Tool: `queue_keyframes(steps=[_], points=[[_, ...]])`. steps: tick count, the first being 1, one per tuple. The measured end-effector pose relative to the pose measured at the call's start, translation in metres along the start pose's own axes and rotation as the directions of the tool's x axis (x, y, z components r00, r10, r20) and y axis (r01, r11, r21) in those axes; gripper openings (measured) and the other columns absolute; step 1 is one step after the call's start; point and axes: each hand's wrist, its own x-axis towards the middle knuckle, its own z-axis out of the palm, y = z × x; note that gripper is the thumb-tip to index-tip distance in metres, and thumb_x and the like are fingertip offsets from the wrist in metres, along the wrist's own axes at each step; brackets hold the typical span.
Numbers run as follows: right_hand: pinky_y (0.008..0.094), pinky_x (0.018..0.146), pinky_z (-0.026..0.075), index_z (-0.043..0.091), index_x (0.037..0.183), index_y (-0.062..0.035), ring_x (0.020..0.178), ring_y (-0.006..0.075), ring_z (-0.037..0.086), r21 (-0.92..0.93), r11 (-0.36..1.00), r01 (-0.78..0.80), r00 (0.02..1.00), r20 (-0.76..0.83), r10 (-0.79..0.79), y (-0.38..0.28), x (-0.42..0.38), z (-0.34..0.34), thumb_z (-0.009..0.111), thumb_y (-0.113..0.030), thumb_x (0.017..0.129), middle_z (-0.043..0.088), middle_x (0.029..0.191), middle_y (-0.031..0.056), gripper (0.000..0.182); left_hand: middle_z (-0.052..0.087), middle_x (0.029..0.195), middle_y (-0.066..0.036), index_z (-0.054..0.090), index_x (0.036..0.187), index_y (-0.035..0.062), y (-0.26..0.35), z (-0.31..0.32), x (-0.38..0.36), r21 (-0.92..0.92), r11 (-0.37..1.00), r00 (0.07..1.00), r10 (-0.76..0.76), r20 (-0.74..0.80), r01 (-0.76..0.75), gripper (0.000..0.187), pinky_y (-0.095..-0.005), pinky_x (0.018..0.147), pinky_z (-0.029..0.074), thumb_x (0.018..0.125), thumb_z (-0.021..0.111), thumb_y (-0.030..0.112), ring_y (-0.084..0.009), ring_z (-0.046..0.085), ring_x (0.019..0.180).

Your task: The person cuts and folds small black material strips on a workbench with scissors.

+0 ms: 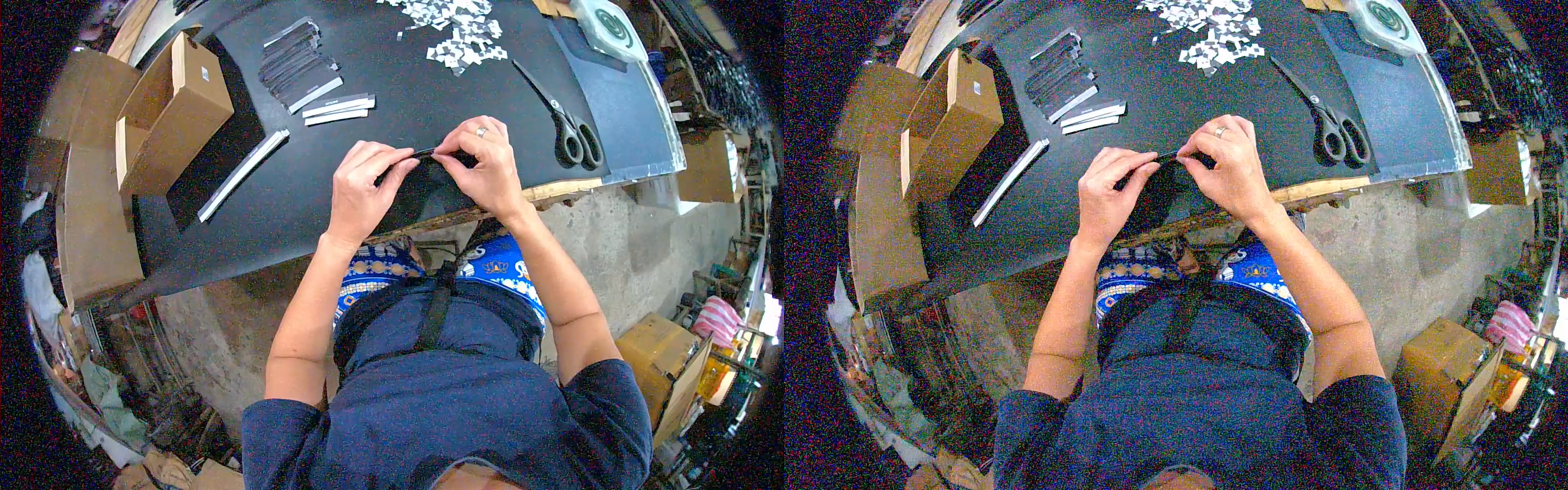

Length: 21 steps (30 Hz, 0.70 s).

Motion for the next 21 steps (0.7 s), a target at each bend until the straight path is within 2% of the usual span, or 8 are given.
queue_keyframes(steps=[2, 6, 9, 11, 12, 14, 17, 21], points=[[0.0341, 0.084, 0.04, 0.066, 0.073, -0.0098, 0.084, 0.0201, 0.059, -0.031, 0.999, 0.019, 1.0, -0.019, -0.02, -0.004, 0.002, -0.003, 0.075, -0.005, 0.064, 0.063, 0.077, 0.0013, 0.013, 0.067, 0.082, -0.008, 0.072, 0.09, 0.006, 0.002, -0.001, 0.0, 0.018, 1.0, 1.0, 0.018, -0.005, -0.018, 0.016, -0.0309, 0.068, 0.049, 0.074, 0.073, 0.006, -0.0215, 0.062, 0.077], [0.0342, 0.084, 0.04, 0.066, 0.074, -0.0098, 0.085, 0.0205, 0.059, -0.037, 0.999, 0.02, 1.0, -0.001, -0.02, -0.004, 0.002, -0.004, 0.075, -0.005, 0.065, 0.063, 0.078, 0.0014, 0.014, 0.067, 0.083, -0.008, 0.072, 0.091, 0.0064, -0.003, 0.003, -0.003, 0.039, 0.998, 0.999, 0.04, -0.018, -0.039, 0.019, -0.0311, 0.067, 0.05, 0.072, 0.074, 0.005, -0.0219, 0.062, 0.077], [0.0347, 0.085, 0.04, 0.068, 0.079, -0.0097, 0.086, 0.0207, 0.058, -0.04, 0.999, 0.017, 1.0, 0.0, -0.017, -0.005, 0.002, -0.003, 0.075, -0.006, 0.065, 0.063, 0.079, 0.0019, 0.016, 0.067, 0.082, -0.008, 0.072, 0.09, 0.0062, -0.004, 0.003, -0.004, 0.071, 0.996, 0.998, 0.061, -0.018, -0.059, 0.019, -0.0313, 0.068, 0.05, 0.072, 0.073, 0.004, -0.0222, 0.063, 0.077], [0.0383, 0.086, 0.039, 0.068, 0.088, -0.0138, 0.088, 0.022, 0.057, 0.054, 0.998, -0.011, 1.0, -0.02, 0.012, -0.008, 0.004, -0.001, 0.073, -0.009, 0.068, 0.062, 0.081, 0.0022, 0.021, 0.067, 0.081, -0.008, 0.072, 0.09, 0.0065, -0.002, 0.002, -0.004, 0.067, 0.995, 0.997, 0.069, -0.019, -0.068, 0.019, -0.0315, 0.067, 0.05, 0.072, 0.073, 0.003, -0.0222, 0.062, 0.076], [0.0383, 0.086, 0.039, 0.068, 0.088, -0.0138, 0.088, 0.022, 0.057, 0.053, 0.999, -0.011, 1.0, -0.021, 0.012, -0.007, 0.004, -0.001, 0.073, -0.009, 0.068, 0.062, 0.081, 0.0022, 0.021, 0.067, 0.081, -0.008, 0.072, 0.09, 0.0065, -0.002, 0.002, -0.004, 0.066, 0.995, 0.997, 0.07, -0.019, -0.069, 0.019, -0.0315, 0.067, 0.05, 0.072, 0.073, 0.003, -0.0222, 0.062, 0.076], [0.0375, 0.086, 0.039, 0.07, 0.09, -0.0137, 0.088, 0.0211, 0.058, 0.02, 0.998, 0.059, 0.998, 0.028, -0.059, -0.003, 0.005, -0.001, 0.072, -0.008, 0.068, 0.062, 0.08, 0.0019, 0.022, 0.067, 0.08, -0.007, 0.073, 0.09, 0.0069, -0.001, 0.002, -0.003, 0.062, 0.996, 0.998, 0.062, -0.019, -0.061, 0.019, -0.0311, 0.067, 0.05, 0.072, 0.072, 0.003, -0.0219, 0.062, 0.075], [0.0373, 0.087, 0.039, 0.071, 0.085, -0.0127, 0.088, 0.0202, 0.058, 0.027, 0.994, 0.103, 0.99, 0.099, -0.105, 0.006, 0.006, -0.003, 0.071, -0.007, 0.068, 0.062, 0.079, 0.0012, 0.018, 0.067, 0.081, -0.007, 0.073, 0.091, 0.0073, -0.004, 0.003, -0.004, 0.04, 0.998, 0.998, 0.056, -0.028, -0.055, 0.019, -0.0305, 0.066, 0.05, 0.072, 0.073, 0.003, -0.0215, 0.062, 0.075], [0.0375, 0.086, 0.039, 0.071, 0.081, -0.012, 0.086, 0.0197, 0.058, 0.025, 0.993, 0.114, 0.989, 0.095, -0.116, 0.009, 0.006, -0.006, 0.071, -0.006, 0.068, 0.062, 0.078, 0.0005, 0.015, 0.067, 0.081, -0.008, 0.073, 0.09, 0.0071, -0.004, 0.003, -0.004, 0.044, 0.997, 0.998, 0.063, -0.025, -0.062, 0.019, -0.0301, 0.065, 0.05, 0.071, 0.073, 0.003, -0.021, 0.062, 0.075]])
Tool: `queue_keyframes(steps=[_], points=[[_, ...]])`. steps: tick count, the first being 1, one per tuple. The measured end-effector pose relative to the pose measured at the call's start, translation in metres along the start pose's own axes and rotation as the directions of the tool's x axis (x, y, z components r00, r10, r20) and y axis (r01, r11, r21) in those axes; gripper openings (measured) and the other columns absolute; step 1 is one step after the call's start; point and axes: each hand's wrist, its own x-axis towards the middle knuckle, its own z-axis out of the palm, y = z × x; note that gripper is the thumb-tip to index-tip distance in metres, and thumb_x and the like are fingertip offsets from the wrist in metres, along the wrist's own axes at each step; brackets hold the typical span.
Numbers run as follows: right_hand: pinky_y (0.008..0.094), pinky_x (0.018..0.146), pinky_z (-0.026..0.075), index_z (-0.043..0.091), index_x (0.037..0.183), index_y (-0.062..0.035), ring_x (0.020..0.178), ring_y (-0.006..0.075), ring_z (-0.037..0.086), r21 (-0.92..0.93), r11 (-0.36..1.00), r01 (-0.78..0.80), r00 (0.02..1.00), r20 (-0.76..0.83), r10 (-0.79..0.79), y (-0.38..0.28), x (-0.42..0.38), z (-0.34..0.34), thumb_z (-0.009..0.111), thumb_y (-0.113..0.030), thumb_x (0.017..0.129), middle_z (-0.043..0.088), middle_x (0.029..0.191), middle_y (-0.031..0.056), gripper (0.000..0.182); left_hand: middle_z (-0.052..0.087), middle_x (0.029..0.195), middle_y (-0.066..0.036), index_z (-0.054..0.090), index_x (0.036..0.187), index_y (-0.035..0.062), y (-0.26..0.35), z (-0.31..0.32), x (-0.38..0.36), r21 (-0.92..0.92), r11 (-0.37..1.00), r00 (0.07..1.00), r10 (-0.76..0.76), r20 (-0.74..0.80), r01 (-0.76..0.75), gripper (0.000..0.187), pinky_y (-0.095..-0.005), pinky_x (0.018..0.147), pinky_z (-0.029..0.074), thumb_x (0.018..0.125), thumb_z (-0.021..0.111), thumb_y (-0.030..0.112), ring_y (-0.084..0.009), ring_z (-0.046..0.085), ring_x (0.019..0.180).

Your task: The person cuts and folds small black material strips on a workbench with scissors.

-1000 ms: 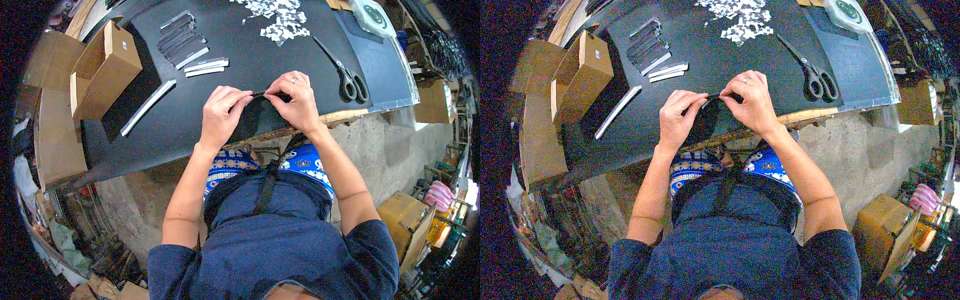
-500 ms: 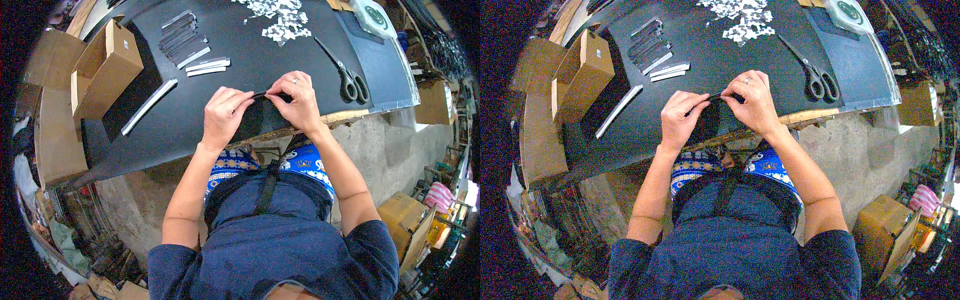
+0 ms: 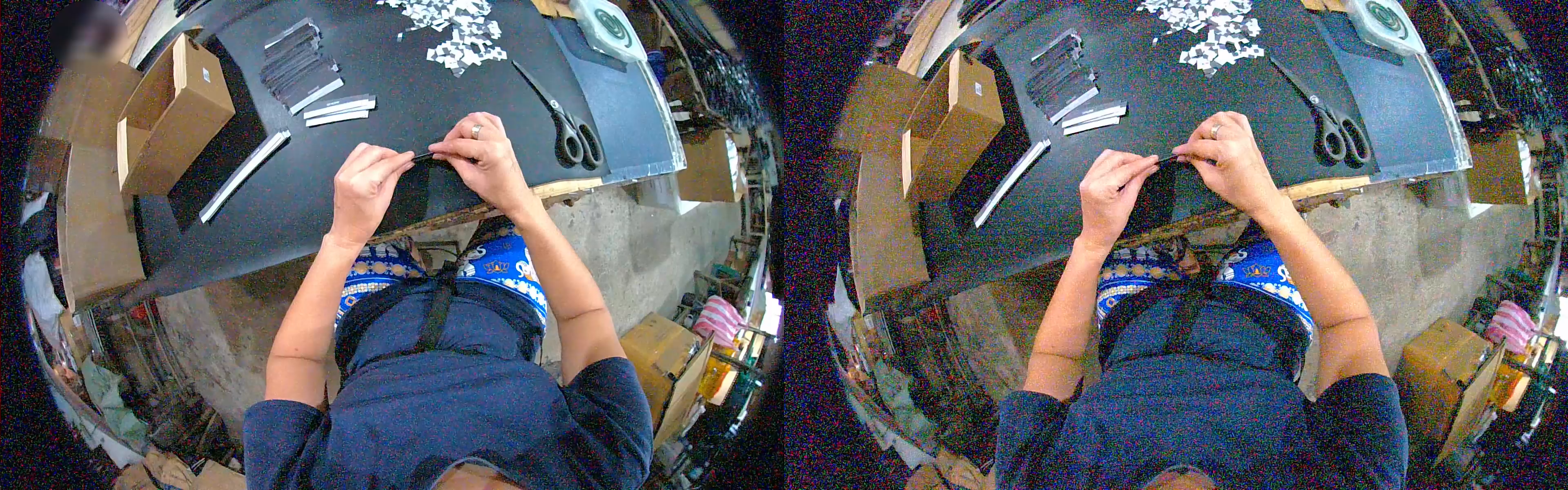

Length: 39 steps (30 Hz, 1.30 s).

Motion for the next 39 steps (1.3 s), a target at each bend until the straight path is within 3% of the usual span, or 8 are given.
queue_keyframes(steps=[5, 24, 27, 29, 30, 32, 34, 39], points=[[0.0377, 0.086, 0.04, 0.071, 0.082, -0.0128, 0.083, 0.0199, 0.057, 0.025, 0.999, 0.043, 0.999, -0.026, -0.042, -0.001, 0.002, -0.003, 0.07, -0.004, 0.067, 0.062, 0.078, -0.0004, 0.017, 0.067, 0.08, -0.008, 0.072, 0.089, 0.006, 0.003, 0.0, 0.001, 0.066, 0.995, 0.995, 0.084, -0.059, -0.08, 0.02, -0.0305, 0.065, 0.049, 0.07, 0.073, 0.002, -0.0212, 0.062, 0.074], [0.033, 0.081, 0.043, 0.072, 0.082, -0.0083, 0.077, 0.0203, 0.061, 0.063, 0.998, -0.006, 1.0, 0.009, 0.006, 0.011, -0.001, -0.014, 0.07, 0.0, 0.068, 0.064, 0.074, 0.0026, 0.016, 0.067, 0.08, -0.009, 0.072, 0.088, 0.0046, 0.0, -0.001, 0.002, 0.009, 1.0, 1.0, 0.027, 0.005, -0.027, 0.017, -0.0303, 0.066, 0.049, 0.071, 0.072, 0.002, -0.0218, 0.063, 0.074], [0.0327, 0.076, 0.046, 0.073, 0.084, -0.0078, 0.076, 0.0192, 0.062, 0.158, 0.977, -0.141, 0.989, 0.067, 0.132, 0.009, 0.002, -0.019, 0.069, 0.001, 0.069, 0.065, 0.073, 0.0049, 0.018, 0.068, 0.08, -0.009, 0.073, 0.087, 0.004, 0.005, -0.007, 0.008, -0.036, 0.996, 0.996, -0.084, 0.02, 0.085, 0.014, -0.0282, 0.067, 0.049, 0.073, 0.072, 0.002, -0.0185, 0.063, 0.073], [0.0299, 0.068, 0.049, 0.073, 0.089, -0.0036, 0.07, 0.016, 0.063, 0.315, 0.881, -0.354, 0.927, 0.242, 0.286, 0.005, 0.009, -0.029, 0.069, 0.0, 0.073, 0.067, 0.073, 0.0065, 0.016, 0.069, 0.082, -0.007, 0.073, 0.088, 0.0032, 0.007, -0.017, 0.013, -0.221, 0.921, 0.935, -0.269, 0.233, 0.32, 0.013, -0.0259, 0.068, 0.048, 0.075, 0.072, 0.003, -0.015, 0.063, 0.073], [0.0299, 0.068, 0.049, 0.073, 0.089, -0.0036, 0.07, 0.016, 0.063, 0.315, 0.881, -0.354, 0.927, 0.242, 0.286, 0.004, 0.012, -0.034, 0.069, 0.0, 0.073, 0.067, 0.073, 0.0065, 0.016, 0.069, 0.081, -0.005, 0.073, 0.088, 0.0016, 0.008, -0.021, 0.015, -0.256, 0.874, 0.889, -0.328, 0.318, 0.414, 0.013, -0.0247, 0.068, 0.048, 0.076, 0.073, 0.006, -0.0124, 0.063, 0.074], [0.0256, 0.063, 0.05, 0.072, 0.091, 0.0023, 0.065, 0.0128, 0.064, 0.422, 0.592, -0.687, 0.714, 0.544, 0.441, 0.001, 0.017, -0.044, 0.069, -0.001, 0.078, 0.068, 0.075, 0.0081, 0.014, 0.069, 0.08, -0.005, 0.073, 0.087, 0.0009, 0.01, -0.029, 0.022, -0.272, 0.798, 0.809, -0.4, 0.43, 0.538, 0.014, -0.0248, 0.069, 0.048, 0.076, 0.074, 0.008, -0.0122, 0.063, 0.073], [0.024, 0.062, 0.05, 0.071, 0.091, 0.0043, 0.064, 0.0125, 0.064, 0.425, 0.592, -0.684, 0.709, 0.577, 0.405, 0.001, 0.021, -0.05, 0.069, -0.002, 0.079, 0.069, 0.075, 0.0087, 0.014, 0.069, 0.081, -0.006, 0.072, 0.09, -0.001, 0.009, -0.034, 0.025, -0.293, 0.633, 0.657, -0.471, 0.589, 0.717, 0.018, -0.025, 0.069, 0.049, 0.077, 0.074, 0.012, -0.0112, 0.063, 0.073], [0.0225, 0.063, 0.051, 0.07, 0.091, 0.0056, 0.063, 0.0122, 0.065, 0.425, 0.568, -0.705, 0.681, 0.63, 0.373, -0.002, 0.02, -0.056, 0.069, -0.003, 0.079, 0.069, 0.074, 0.01, 0.015, 0.07, 0.085, -0.008, 0.068, 0.102, -0.0019, 0.015, -0.026, 0.022, -0.449, 0.39, 0.593, -0.469, 0.655, 0.804, 0.027, -0.0241, 0.068, 0.052, 0.08, 0.073, 0.012, -0.0133, 0.066, 0.075]])
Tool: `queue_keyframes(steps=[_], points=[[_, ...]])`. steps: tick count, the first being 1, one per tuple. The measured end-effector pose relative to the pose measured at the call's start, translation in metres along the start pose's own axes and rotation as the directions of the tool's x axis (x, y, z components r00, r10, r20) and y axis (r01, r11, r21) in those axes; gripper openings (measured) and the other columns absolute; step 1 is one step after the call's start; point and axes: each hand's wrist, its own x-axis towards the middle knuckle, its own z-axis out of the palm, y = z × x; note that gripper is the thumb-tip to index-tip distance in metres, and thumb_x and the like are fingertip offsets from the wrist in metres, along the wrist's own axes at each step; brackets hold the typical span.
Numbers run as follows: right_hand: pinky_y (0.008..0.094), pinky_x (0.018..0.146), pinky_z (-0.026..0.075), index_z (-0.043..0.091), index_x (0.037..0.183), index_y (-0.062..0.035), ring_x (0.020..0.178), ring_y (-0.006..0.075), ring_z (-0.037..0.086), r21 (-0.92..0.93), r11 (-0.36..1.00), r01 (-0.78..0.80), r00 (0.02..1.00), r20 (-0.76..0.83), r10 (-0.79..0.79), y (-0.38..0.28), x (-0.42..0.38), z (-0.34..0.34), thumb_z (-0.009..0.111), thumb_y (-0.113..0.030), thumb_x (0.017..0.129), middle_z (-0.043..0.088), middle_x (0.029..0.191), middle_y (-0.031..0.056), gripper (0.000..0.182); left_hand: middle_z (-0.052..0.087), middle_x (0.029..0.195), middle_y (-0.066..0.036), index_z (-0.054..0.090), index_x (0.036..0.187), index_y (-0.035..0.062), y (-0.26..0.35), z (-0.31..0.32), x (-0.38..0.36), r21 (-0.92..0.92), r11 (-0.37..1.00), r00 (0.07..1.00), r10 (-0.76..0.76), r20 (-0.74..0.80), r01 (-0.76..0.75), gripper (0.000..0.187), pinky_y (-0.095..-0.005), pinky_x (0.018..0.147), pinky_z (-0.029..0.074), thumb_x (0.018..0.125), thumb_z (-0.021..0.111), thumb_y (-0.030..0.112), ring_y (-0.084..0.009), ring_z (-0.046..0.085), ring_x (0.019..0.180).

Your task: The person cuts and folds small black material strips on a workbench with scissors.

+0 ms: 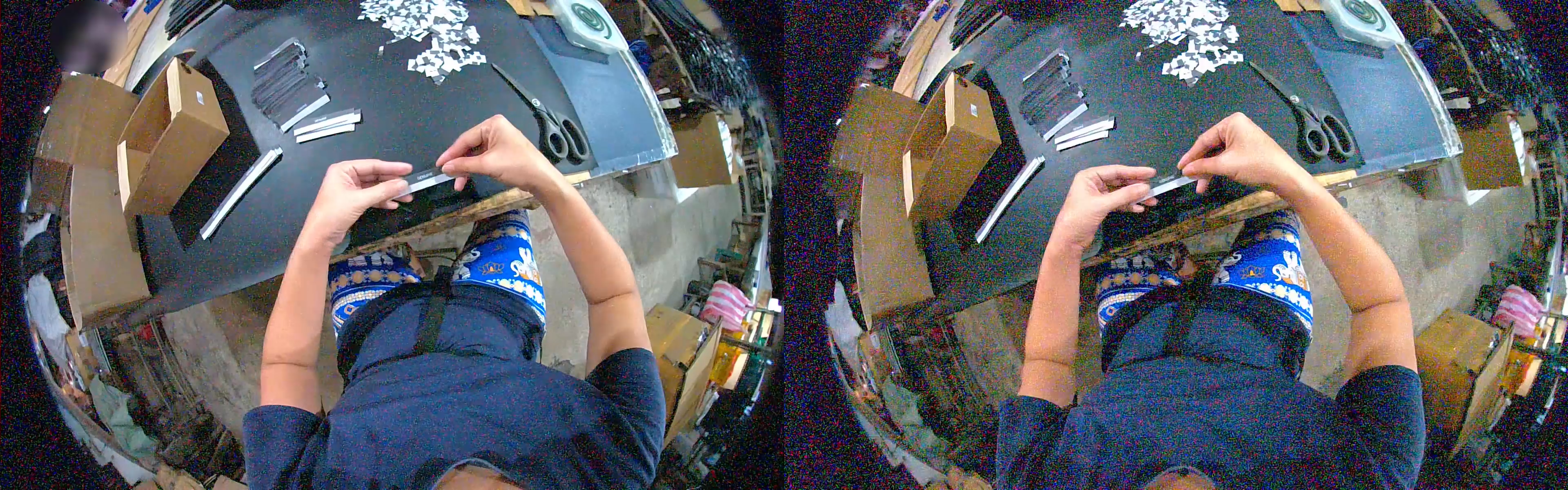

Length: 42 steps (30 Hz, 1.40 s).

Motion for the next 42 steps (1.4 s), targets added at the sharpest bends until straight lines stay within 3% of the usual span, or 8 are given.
queue_keyframes(steps=[9, 12, 14, 26, 28, 35, 40, 42], points=[[0.022, 0.062, 0.051, 0.07, 0.091, 0.0061, 0.063, 0.0121, 0.065, 0.011, 0.999, -0.051, 0.997, -0.062, 0.052, 0.004, -0.007, 0.016, 0.068, -0.003, 0.081, 0.069, 0.078, 0.0096, 0.014, 0.07, 0.085, -0.009, 0.068, 0.1, -0.0027, -0.015, 0.026, 0.004, -0.02, 0.994, 0.991, 0.107, -0.081, -0.109, 0.021, -0.0232, 0.062, 0.053, 0.083, 0.07, 0.011, -0.0138, 0.067, 0.069], [0.0257, 0.065, 0.051, 0.069, 0.097, 0.0029, 0.071, 0.0151, 0.065, -0.015, 0.999, 0.034, 0.996, -0.081, -0.036, 0.006, -0.01, 0.02, 0.073, -0.005, 0.076, 0.067, 0.083, 0.0095, 0.023, 0.07, 0.084, -0.009, 0.069, 0.097, -0.0027, -0.015, 0.024, 0.005, -0.019, 0.994, 0.989, 0.103, -0.107, -0.106, 0.019, -0.0236, 0.062, 0.053, 0.083, 0.07, 0.011, -0.0135, 0.066, 0.068], [0.0311, 0.07, 0.051, 0.068, 0.104, -0.0025, 0.08, 0.0201, 0.064, -0.516, 0.785, 0.343, 0.889, -0.092, -0.449, 0.001, -0.013, 0.022, 0.078, -0.008, 0.069, 0.064, 0.088, 0.0102, 0.037, 0.07, 0.083, -0.009, 0.069, 0.096, -0.0029, -0.013, 0.021, 0.006, -0.01, 0.997, 0.992, 0.072, -0.103, -0.074, 0.019, -0.0242, 0.062, 0.053, 0.083, 0.07, 0.011, -0.0134, 0.066, 0.068], [0.0396, 0.078, 0.047, 0.066, 0.103, -0.0059, 0.089, 0.0326, 0.059, -0.603, 0.739, 0.3, 0.926, -0.001, -0.377, 0.003, -0.019, 0.015, 0.073, -0.014, 0.071, 0.063, 0.092, 0.0132, 0.034, 0.069, 0.083, -0.009, 0.068, 0.097, -0.0044, -0.005, 0.023, 0.008, -0.059, 0.998, 0.998, -0.007, -0.068, 0.003, 0.022, -0.0246, 0.064, 0.053, 0.081, 0.071, 0.011, -0.0137, 0.065, 0.067], [0.0394, 0.082, 0.047, 0.063, 0.111, -0.0054, 0.095, 0.0334, 0.058, -0.598, 0.719, 0.354, 0.845, -0.124, -0.519, 0.001, -0.025, 0.009, 0.074, -0.016, 0.071, 0.062, 0.099, 0.0161, 0.043, 0.069, 0.083, -0.009, 0.068, 0.098, -0.0041, -0.003, 0.02, 0.012, -0.026, 0.999, 0.998, 0.024, -0.056, -0.026, 0.022, -0.0249, 0.064, 0.053, 0.081, 0.071, 0.01, -0.0138, 0.065, 0.067], [0.0435, 0.087, 0.045, 0.059, 0.108, 0.0019, 0.098, 0.0397, 0.056, -0.72, 0.531, -0.445, 0.733, -0.634, -0.246, 0.031, -0.062, -0.075, 0.069, -0.008, 0.073, 0.059, 0.1, 0.0251, 0.038, 0.068, 0.086, -0.007, 0.067, 0.101, -0.0025, 0.004, 0.001, 0.028, -0.209, 0.976, 0.978, 0.021, -0.208, -0.065, 0.022, -0.0248, 0.064, 0.053, 0.083, 0.07, 0.01, -0.0134, 0.064, 0.068], [0.0437, 0.087, 0.045, 0.056, 0.115, 0.0044, 0.102, 0.0406, 0.055, -0.701, 0.57, -0.428, 0.8, -0.588, -0.122, 0.035, -0.065, -0.091, 0.072, -0.013, 0.072, 0.058, 0.105, 0.0266, 0.049, 0.068, 0.085, -0.007, 0.067, 0.101, -0.0008, 0.012, 0.002, 0.041, -0.231, 0.968, 0.979, 0.056, -0.197, -0.102, 0.023, -0.0251, 0.065, 0.053, 0.083, 0.07, 0.013, -0.0129, 0.064, 0.07], [0.0397, 0.076, 0.047, 0.059, 0.111, 0.0024, 0.084, 0.0315, 0.059, -0.706, 0.583, -0.402, 0.846, -0.53, -0.059, 0.03, -0.07, -0.094, 0.075, -0.013, 0.069, 0.061, 0.088, 0.0185, 0.047, 0.068, 0.085, -0.007, 0.068, 0.1, -0.0007, 0.016, 0.006, 0.042, -0.246, 0.964, 0.98, 0.056, -0.192, -0.103, 0.023, -0.0256, 0.065, 0.053, 0.083, 0.07, 0.014, -0.013, 0.065, 0.07]])
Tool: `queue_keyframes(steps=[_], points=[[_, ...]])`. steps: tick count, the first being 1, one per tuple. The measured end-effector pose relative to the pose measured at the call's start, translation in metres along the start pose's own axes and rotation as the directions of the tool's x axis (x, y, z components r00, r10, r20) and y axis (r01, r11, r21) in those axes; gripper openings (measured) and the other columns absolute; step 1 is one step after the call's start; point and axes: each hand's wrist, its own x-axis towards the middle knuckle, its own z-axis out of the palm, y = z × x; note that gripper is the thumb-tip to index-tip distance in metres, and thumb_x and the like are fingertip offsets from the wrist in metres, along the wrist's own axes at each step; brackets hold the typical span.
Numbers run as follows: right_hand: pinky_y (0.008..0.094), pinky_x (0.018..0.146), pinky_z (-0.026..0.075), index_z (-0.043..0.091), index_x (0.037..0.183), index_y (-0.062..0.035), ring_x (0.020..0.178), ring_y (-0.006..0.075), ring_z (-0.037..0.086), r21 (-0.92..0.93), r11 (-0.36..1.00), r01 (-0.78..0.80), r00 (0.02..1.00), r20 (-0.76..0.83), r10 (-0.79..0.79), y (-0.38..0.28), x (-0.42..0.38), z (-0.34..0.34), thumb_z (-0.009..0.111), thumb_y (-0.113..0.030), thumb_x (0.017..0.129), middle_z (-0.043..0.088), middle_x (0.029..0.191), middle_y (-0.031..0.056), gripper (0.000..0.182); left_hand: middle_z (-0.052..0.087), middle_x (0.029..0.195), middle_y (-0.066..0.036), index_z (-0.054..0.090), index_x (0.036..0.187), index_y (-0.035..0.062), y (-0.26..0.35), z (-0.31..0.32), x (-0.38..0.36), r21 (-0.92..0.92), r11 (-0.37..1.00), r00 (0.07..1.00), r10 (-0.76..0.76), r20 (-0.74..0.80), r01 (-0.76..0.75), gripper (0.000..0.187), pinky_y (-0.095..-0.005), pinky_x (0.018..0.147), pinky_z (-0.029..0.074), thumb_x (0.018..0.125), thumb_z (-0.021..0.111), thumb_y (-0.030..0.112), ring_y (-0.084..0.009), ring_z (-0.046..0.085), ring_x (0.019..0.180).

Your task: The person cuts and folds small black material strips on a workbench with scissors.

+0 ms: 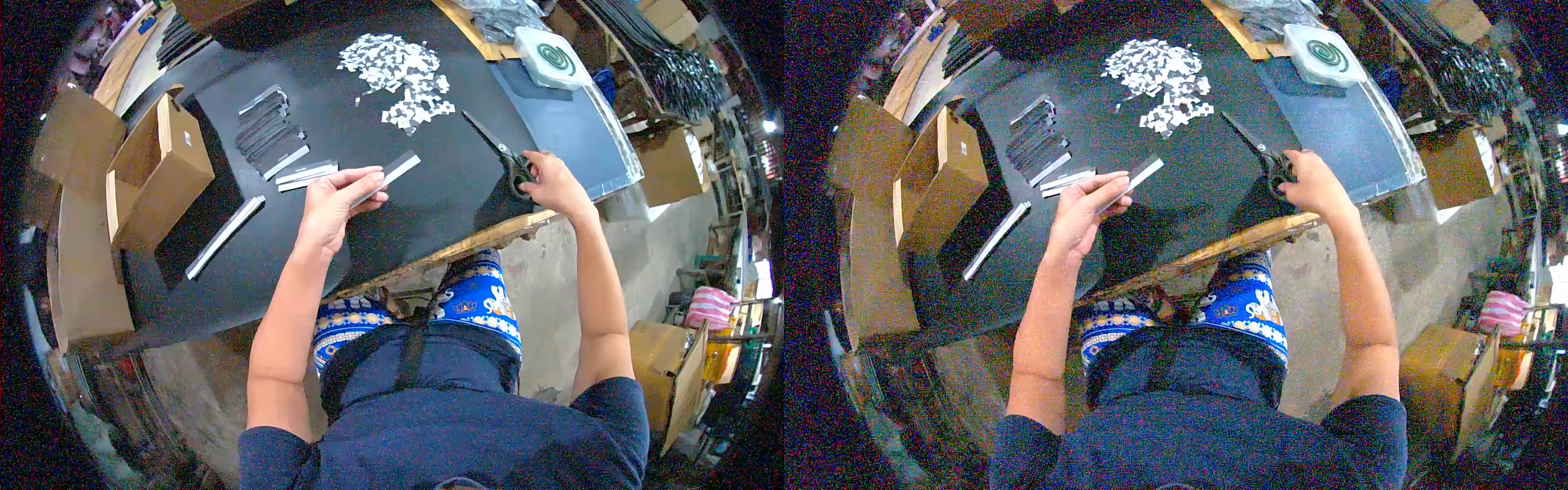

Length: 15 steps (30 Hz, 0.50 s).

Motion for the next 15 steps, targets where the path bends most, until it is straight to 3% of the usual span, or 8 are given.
queue_keyframes(steps=[3, 4, 8, 10, 11, 12, 14, 15], points=[[0.0434, 0.083, 0.048, 0.063, 0.1, 0.0029, 0.095, 0.0386, 0.06, -0.05, 0.981, -0.189, 0.979, 0.069, 0.192, -0.015, 0.0, -0.006, 0.078, -0.021, 0.066, 0.063, 0.097, 0.0244, 0.044, 0.068, 0.084, -0.007, 0.068, 0.099, 0.0, 0.001, 0.003, -0.001, -0.008, 1.0, 1.0, 0.001, 0.012, -0.001, 0.021, -0.0262, 0.065, 0.054, 0.083, 0.07, 0.014, -0.0135, 0.065, 0.07], [0.0434, 0.083, 0.048, 0.063, 0.1, 0.0029, 0.095, 0.0386, 0.06, -0.052, 0.982, -0.184, 0.98, 0.07, 0.187, -0.013, 0.0, -0.005, 0.078, -0.021, 0.066, 0.063, 0.097, 0.0244, 0.044, 0.068, 0.084, -0.007, 0.068, 0.099, 0.0, 0.002, 0.003, -0.001, -0.011, 1.0, 1.0, 0.003, 0.008, -0.003, 0.021, -0.0262, 0.065, 0.054, 0.083, 0.07, 0.014, -0.0135, 0.065, 0.07], [0.0427, 0.077, 0.051, 0.064, 0.091, 0.0039, 0.082, 0.0381, 0.064, -0.049, 0.992, -0.116, 0.993, -0.018, 0.115, -0.001, -0.004, -0.002, 0.078, -0.029, 0.062, 0.065, 0.083, 0.0214, 0.046, 0.069, 0.083, -0.007, 0.069, 0.097, 0.0016, 0.002, -0.001, -0.004, 0.016, 1.0, 1.0, 0.023, -0.015, -0.023, 0.019, -0.0263, 0.065, 0.054, 0.083, 0.07, 0.014, -0.0137, 0.066, 0.07], [0.0397, 0.071, 0.052, 0.064, 0.087, 0.0058, 0.073, 0.0356, 0.065, 0.133, 0.975, -0.181, 0.983, -0.009, 0.183, -0.009, -0.01, -0.006, 0.075, -0.029, 0.063, 0.064, 0.079, 0.0217, 0.043, 0.069, 0.083, -0.007, 0.07, 0.097, 0.0021, 0.004, -0.004, -0.006, 0.029, 0.999, 0.999, 0.031, -0.042, -0.03, 0.019, -0.0263, 0.066, 0.054, 0.082, 0.07, 0.014, -0.0136, 0.066, 0.07], [0.0334, 0.063, 0.052, 0.062, 0.096, 0.0064, 0.063, 0.0252, 0.065, 0.221, 0.951, -0.217, 0.975, 0.003, 0.222, -0.015, -0.014, -0.009, 0.074, -0.02, 0.063, 0.064, 0.075, 0.0165, 0.043, 0.069, 0.083, -0.007, 0.07, 0.097, 0.0019, 0.004, -0.005, -0.007, 0.033, 0.999, 0.998, 0.037, -0.045, -0.035, 0.019, -0.0261, 0.065, 0.054, 0.082, 0.071, 0.014, -0.0137, 0.066, 0.07], [0.0334, 0.063, 0.052, 0.062, 0.096, 0.0064, 0.063, 0.0252, 0.065, 0.221, 0.952, -0.212, 0.977, 0.011, 0.215, -0.022, -0.019, -0.009, 0.074, -0.02, 0.063, 0.064, 0.075, 0.0165, 0.043, 0.069, 0.083, -0.007, 0.07, 0.097, 0.0018, 0.004, -0.007, -0.008, 0.039, 0.999, 0.998, 0.04, -0.048, -0.039, 0.019, -0.0259, 0.065, 0.054, 0.082, 0.071, 0.014, -0.0138, 0.067, 0.07], [0.0264, 0.058, 0.049, 0.057, 0.107, 0.004, 0.063, 0.0127, 0.06, 0.666, 0.715, -0.213, 0.976, 0.112, 0.187, -0.033, -0.028, -0.006, 0.073, -0.011, 0.065, 0.064, 0.075, 0.0079, 0.048, 0.069, 0.083, -0.007, 0.07, 0.097, 0.0016, 0.004, -0.008, -0.009, 0.033, 0.998, 0.997, 0.054, -0.054, -0.052, 0.019, -0.0256, 0.065, 0.054, 0.082, 0.071, 0.014, -0.0138, 0.067, 0.07], [0.022, 0.058, 0.046, 0.052, 0.116, 0.0018, 0.067, 0.0064, 0.057, 0.774, 0.615, -0.153, 0.988, 0.128, 0.085, -0.029, -0.031, 0.004, 0.073, -0.004, 0.066, 0.063, 0.079, 0.0026, 0.054, 0.069, 0.084, -0.007, 0.069, 0.097, 0.0014, 0.004, -0.008, -0.009, 0.025, 0.997, 0.997, 0.067, -0.049, -0.066, 0.019, -0.0254, 0.065, 0.055, 0.082, 0.07, 0.014, -0.0139, 0.067, 0.07]])
